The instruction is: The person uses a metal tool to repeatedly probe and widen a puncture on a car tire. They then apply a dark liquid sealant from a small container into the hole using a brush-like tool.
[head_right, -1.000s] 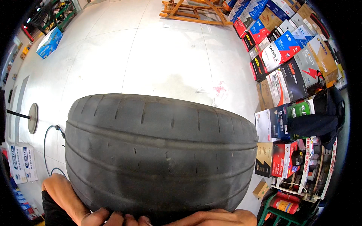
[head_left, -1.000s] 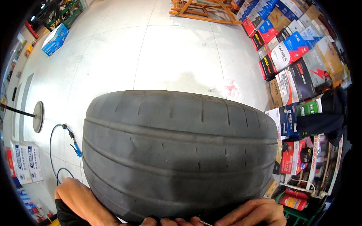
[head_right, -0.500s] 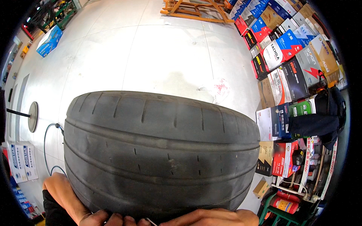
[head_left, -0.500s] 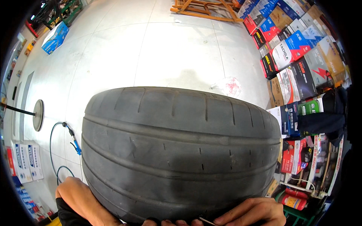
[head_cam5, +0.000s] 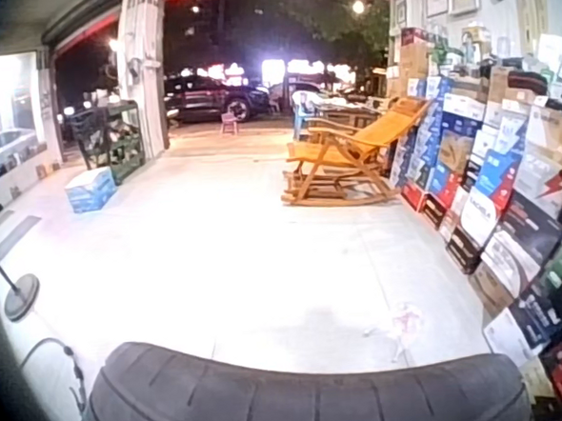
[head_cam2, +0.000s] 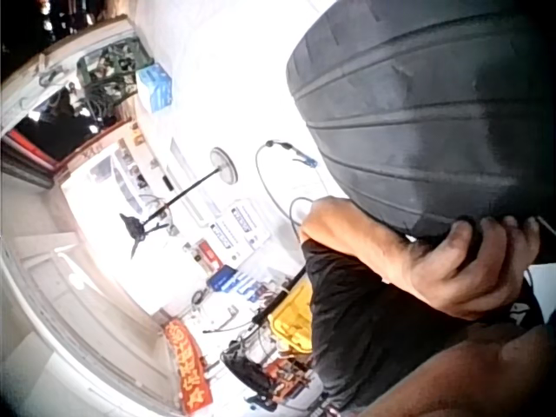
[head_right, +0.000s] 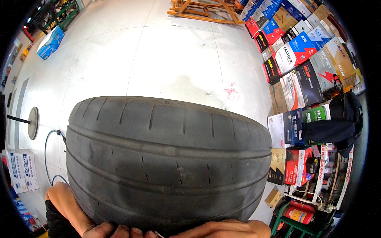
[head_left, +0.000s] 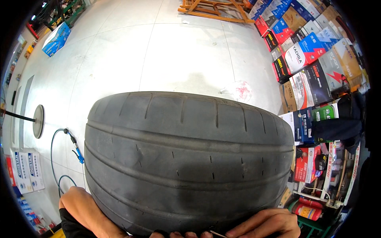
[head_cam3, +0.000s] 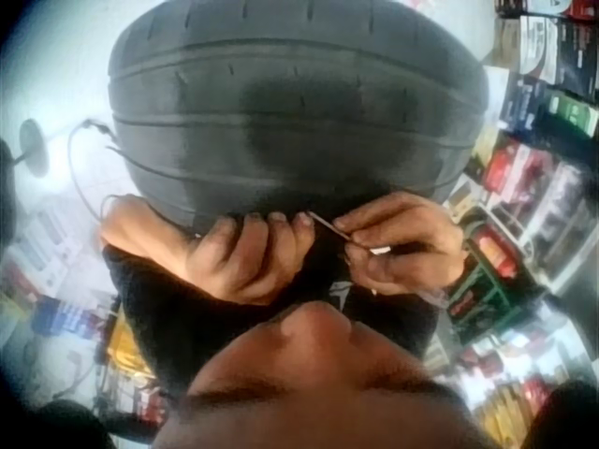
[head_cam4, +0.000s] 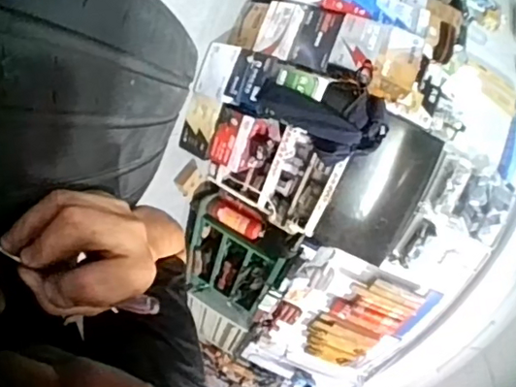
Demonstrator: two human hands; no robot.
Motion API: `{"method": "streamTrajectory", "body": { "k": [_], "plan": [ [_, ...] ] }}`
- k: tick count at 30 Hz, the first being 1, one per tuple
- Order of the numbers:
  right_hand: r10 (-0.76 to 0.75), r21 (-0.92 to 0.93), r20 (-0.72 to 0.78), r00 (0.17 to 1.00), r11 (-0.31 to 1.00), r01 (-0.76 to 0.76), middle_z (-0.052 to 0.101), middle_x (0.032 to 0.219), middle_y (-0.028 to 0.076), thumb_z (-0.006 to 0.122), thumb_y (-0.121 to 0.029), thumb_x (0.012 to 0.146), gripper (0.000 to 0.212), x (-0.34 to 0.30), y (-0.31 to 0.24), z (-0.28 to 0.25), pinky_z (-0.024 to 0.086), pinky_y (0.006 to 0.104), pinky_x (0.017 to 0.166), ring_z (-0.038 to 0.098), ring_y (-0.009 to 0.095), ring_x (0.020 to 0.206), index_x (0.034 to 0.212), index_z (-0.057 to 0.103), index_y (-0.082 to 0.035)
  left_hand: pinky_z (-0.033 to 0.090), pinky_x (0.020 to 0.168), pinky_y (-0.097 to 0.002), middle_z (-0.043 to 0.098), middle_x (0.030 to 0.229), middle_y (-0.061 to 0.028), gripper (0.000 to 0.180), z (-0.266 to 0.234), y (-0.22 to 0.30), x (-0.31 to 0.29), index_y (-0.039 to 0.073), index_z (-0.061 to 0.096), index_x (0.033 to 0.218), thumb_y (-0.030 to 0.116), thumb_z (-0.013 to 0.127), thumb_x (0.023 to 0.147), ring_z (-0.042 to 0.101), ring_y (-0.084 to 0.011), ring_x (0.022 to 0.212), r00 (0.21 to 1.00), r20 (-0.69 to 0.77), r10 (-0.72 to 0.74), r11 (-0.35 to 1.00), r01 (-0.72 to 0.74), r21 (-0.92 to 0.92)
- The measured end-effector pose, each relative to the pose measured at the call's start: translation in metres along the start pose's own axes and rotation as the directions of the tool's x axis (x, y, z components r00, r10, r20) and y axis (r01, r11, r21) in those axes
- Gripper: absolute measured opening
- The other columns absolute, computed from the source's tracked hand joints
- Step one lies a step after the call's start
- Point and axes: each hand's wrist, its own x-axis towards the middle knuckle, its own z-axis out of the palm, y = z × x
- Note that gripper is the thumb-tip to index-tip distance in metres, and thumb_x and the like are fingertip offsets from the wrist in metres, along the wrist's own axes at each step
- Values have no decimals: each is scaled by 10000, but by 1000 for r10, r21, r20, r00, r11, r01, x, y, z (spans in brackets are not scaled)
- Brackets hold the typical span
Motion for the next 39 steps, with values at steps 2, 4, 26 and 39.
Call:
{"method": "streamTrajectory", "body": {
  "k": [2, 4, 26, 39],
  "plan": [
    [-17, 0, 0, 1000, 1000, 17, 560, 768, 149, 675, 118, 652, 212, -1, 2, 0, 569, 337, 535, 615, 258, 600, 719, 523, -14, 387, 539, -294, 589, 756, -59, 237, -1, 1, 0, 44, 673, 762, 120, 455, 707, 559, -183, 689, 1000, 8, 2, 1000, -2, -3],
    [-38, -17, -12, 999, 999, 38, 561, 770, 154, 671, 125, 650, 205, -2, 3, 1, 572, 338, 538, 614, 254, 600, 710, 526, -7, 386, 536, -293, 591, 754, -56, 244, -1, 0, 0, 45, 677, 758, 126, 454, 704, 560, -179, 688, 1000, 9, 20, 1000, -19, -22],
    [7, 34, 15, 1000, 999, -8, 543, 780, 157, 649, 112, 692, 189, 3, 3, -1, 580, 359, 562, 582, 229, 601, 755, 512, -3, 403, 574, -317, 590, 758, -67, 258, 3, -8, -5, 29, 679, 774, 126, 448, 710, 570, -193, 709, 994, -55, 92, 996, -92, -2],
    [2, 91, 29, 1000, 996, -5, 540, 781, 163, 641, 120, 684, 182, 2, 4, -1, 583, 391, 567, 594, 251, 597, 756, 515, 9, 383, 712, -288, 562, 865, 19, 299, -11, -47, 6, 103, 642, 955, 312, 470, 828, 519, -129, 788, 906, 152, 396, 918, -388, -80]
  ]
}}
